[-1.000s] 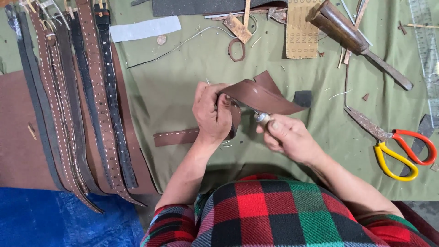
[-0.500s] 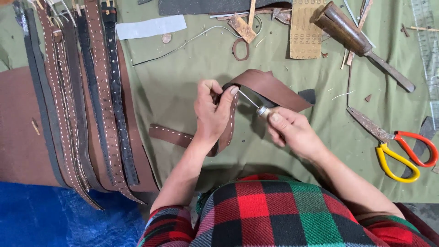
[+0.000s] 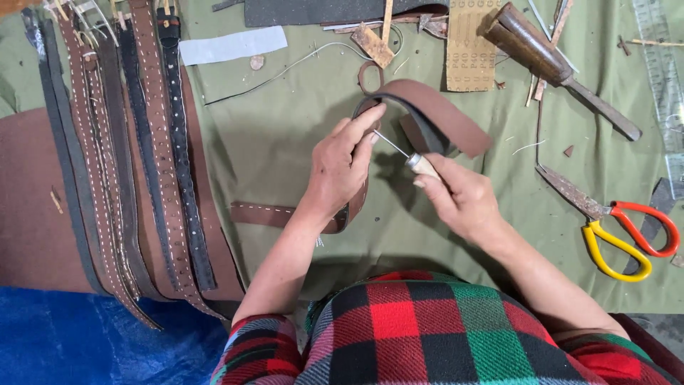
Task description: Trimming leather edges with scissors and hand-stitching a leather belt using an awl and thread.
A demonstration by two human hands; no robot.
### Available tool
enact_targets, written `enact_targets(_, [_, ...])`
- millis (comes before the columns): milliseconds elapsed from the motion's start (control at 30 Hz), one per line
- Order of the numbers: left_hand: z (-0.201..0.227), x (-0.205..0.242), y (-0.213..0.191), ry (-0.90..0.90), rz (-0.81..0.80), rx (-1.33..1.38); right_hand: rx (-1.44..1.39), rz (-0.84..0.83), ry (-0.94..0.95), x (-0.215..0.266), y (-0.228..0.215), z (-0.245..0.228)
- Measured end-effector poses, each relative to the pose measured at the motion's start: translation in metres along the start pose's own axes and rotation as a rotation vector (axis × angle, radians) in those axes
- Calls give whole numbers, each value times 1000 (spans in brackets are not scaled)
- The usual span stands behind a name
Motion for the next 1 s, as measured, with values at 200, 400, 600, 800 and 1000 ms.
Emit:
enact_targets(200, [0,3,-4,14,75,-61,342,151,-369,8,-6,-36])
enact_targets(400, [-9,4,-1,33,73,-104,-794,-70,490,6,26,13])
enact_targets(600, [-31,-6,18,-107,-63,-136,372,93,-165,-1,-8,-15])
enact_targets(800, [-48,-28,49,44,-64,140,-623,30,395,-10,-4,47])
enact_targets(1000, [-73,-16,62,20,-108,117,-1019,-142,605,-7,43,60])
Point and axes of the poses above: each hand's wrist, its own x-axis away from the middle knuckle, its own y-axis out of the palm, z = x × y, the point moved 10 cm from there along -x, towards the middle knuckle, and after that the axes turned 3 degrees about -x, right-handed, at the moved point
